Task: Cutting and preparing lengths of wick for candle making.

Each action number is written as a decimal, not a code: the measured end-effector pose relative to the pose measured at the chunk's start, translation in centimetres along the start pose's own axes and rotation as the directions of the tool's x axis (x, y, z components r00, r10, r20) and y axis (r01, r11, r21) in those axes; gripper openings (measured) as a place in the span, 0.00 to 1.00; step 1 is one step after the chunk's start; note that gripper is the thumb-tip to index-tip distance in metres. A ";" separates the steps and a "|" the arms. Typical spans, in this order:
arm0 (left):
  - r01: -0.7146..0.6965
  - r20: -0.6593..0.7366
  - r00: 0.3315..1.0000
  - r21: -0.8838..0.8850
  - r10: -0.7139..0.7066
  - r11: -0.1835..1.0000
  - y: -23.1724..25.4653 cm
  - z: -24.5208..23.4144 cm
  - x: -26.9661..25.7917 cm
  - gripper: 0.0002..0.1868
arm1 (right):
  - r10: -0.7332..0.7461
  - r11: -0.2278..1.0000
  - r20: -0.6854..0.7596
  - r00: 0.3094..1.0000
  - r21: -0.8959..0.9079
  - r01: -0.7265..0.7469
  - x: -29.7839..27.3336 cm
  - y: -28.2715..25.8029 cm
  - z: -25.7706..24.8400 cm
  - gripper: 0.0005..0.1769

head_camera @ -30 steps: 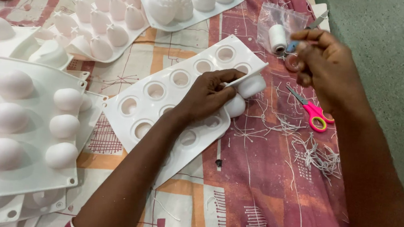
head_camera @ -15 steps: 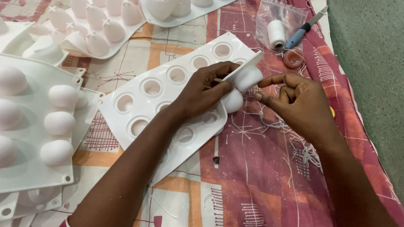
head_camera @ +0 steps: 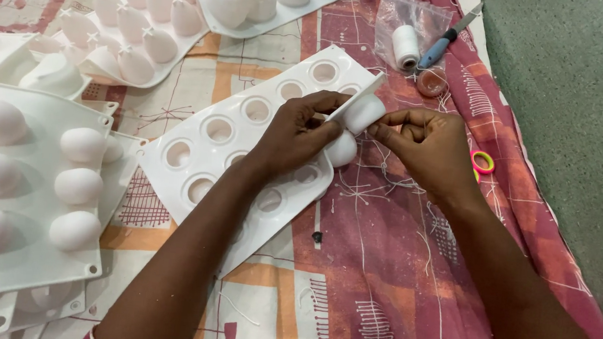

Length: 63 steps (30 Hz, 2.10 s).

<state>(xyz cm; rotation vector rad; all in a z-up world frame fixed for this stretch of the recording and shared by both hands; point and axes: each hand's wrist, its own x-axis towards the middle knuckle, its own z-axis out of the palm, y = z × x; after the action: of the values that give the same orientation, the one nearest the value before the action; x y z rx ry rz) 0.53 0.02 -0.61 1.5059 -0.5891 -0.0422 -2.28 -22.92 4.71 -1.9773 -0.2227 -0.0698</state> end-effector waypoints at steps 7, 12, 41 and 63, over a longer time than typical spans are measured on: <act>-0.004 0.011 1.000 -0.024 0.004 1.000 0.0 0.0 -0.1 0.23 | 0.058 0.996 0.038 0.998 0.064 -0.061 0.0 0.5 0.0 0.10; 0.001 -0.009 1.000 0.012 -0.001 1.000 0.5 0.1 -0.1 0.22 | 0.054 0.989 0.044 0.998 0.132 -0.059 -0.1 0.6 -0.3 0.12; 0.046 -0.095 0.995 0.051 -0.041 0.998 2.9 0.8 -0.5 0.23 | 0.087 0.983 0.063 0.994 0.159 -0.096 1.7 3.5 -3.9 0.24; -0.007 -0.225 0.945 0.709 0.236 0.706 5.4 3.2 -1.4 0.19 | 0.196 0.977 0.189 0.962 -0.120 -0.176 2.7 7.2 -7.7 0.16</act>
<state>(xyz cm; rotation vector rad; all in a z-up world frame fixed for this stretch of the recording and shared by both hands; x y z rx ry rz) -3.75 -1.85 3.88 2.1591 -0.4715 0.5784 2.11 -32.42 1.75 -2.0997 -0.1643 0.2450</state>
